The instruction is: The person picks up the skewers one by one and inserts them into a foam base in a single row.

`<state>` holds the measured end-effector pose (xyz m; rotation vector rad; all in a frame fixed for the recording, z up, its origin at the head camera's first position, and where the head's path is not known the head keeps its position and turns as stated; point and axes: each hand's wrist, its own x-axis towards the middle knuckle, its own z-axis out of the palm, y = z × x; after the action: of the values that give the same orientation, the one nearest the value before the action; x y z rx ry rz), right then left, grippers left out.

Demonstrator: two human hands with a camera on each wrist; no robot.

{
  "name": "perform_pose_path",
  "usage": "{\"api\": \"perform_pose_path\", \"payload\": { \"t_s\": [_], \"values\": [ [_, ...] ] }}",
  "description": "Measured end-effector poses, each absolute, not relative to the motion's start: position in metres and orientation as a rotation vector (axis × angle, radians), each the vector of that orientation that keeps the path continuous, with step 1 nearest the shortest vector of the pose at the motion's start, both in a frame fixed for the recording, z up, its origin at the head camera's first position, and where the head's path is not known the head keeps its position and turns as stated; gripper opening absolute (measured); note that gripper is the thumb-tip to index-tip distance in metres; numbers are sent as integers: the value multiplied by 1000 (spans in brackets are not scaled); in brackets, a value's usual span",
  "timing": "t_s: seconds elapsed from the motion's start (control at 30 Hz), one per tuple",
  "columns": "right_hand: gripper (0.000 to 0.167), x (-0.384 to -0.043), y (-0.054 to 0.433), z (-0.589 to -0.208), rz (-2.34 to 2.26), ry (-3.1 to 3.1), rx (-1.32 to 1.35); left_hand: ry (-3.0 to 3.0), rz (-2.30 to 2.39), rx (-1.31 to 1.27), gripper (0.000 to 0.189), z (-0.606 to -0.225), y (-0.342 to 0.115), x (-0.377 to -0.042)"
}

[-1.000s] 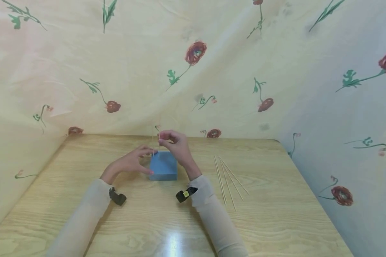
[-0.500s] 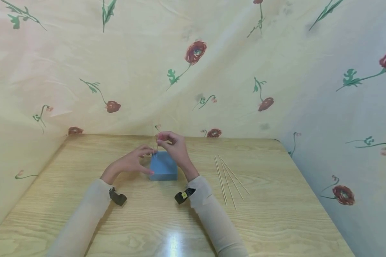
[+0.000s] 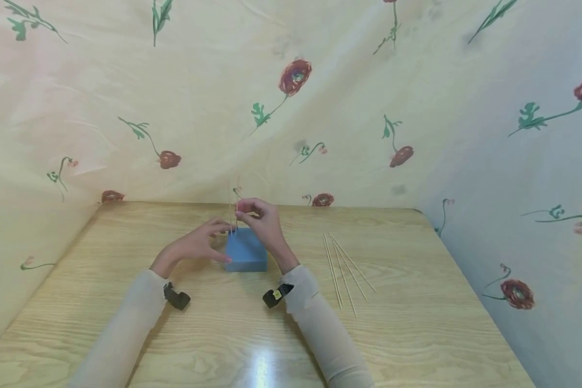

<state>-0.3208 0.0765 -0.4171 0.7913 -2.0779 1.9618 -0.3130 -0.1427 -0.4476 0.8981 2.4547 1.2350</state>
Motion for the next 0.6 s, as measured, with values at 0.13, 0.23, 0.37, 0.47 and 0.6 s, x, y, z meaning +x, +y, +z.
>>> {"api": "perform_pose_path", "payload": {
  "t_s": [0.13, 0.23, 0.37, 0.47, 0.6],
  "values": [
    [16, -321, 76, -418, 1947, -2090, 789, 2445, 1247, 900, 82, -447, -143, -313],
    [16, -321, 76, -419, 1937, -2090, 788, 2441, 1248, 900, 82, -447, -143, -313],
    [17, -321, 75, -419, 1940, -2082, 789, 2444, 1245, 897, 82, -448, -143, -313],
    [17, -321, 75, -420, 1945, -2082, 782, 2447, 1247, 892, 82, -448, -143, -313],
    [19, -322, 75, -419, 1944, -2089, 771, 2446, 1257, 896, 80, -448, -143, -314]
  ]
}}
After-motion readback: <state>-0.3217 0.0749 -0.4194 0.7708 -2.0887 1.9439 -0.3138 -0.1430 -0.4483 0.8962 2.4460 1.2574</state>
